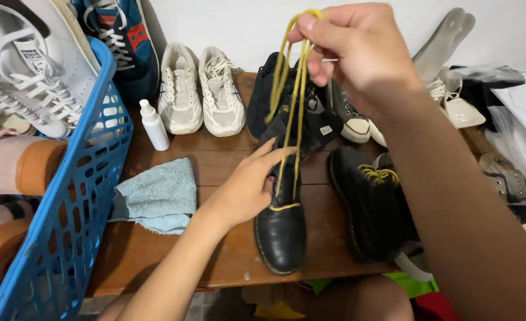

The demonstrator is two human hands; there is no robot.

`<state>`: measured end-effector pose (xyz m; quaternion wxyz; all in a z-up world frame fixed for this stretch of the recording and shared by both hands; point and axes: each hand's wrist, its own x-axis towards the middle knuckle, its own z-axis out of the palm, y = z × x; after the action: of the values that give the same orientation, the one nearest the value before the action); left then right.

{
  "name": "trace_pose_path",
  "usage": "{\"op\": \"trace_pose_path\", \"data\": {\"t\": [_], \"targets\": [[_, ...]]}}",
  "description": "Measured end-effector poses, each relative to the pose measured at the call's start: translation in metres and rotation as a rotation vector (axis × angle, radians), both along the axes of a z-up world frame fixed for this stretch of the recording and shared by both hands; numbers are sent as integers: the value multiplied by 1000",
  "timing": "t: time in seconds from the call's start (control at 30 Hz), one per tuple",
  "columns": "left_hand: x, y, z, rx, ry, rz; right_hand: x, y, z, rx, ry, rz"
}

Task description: Lacing a pair of black leather boots with yellow laces on a workbench filled with shoes.

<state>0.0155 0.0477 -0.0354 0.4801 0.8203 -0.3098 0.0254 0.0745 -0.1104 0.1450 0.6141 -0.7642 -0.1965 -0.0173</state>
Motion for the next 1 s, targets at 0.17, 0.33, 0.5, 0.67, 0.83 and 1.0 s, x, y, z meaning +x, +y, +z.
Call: {"op": "trace_pose_path", "data": {"t": [0.17,0.33,0.5,0.67,0.83,1.0], "targets": [[3,8,-10,85,-35,16,11,-1,-14,34,101,-54],[0,19,8,15,-6,-26,44,-18,-25,428,193,-155],[3,13,-2,27,-65,-40,55,-28,-41,518,128,-19],[-21,10,21,-76,58,24,36,-30,-28,399,172,-131],[-26,14,26,48,338,190,29,-47,-29,597,241,-137],[-27,17,31,69,273,163,3,-51,-9,535,-58,47]]}}
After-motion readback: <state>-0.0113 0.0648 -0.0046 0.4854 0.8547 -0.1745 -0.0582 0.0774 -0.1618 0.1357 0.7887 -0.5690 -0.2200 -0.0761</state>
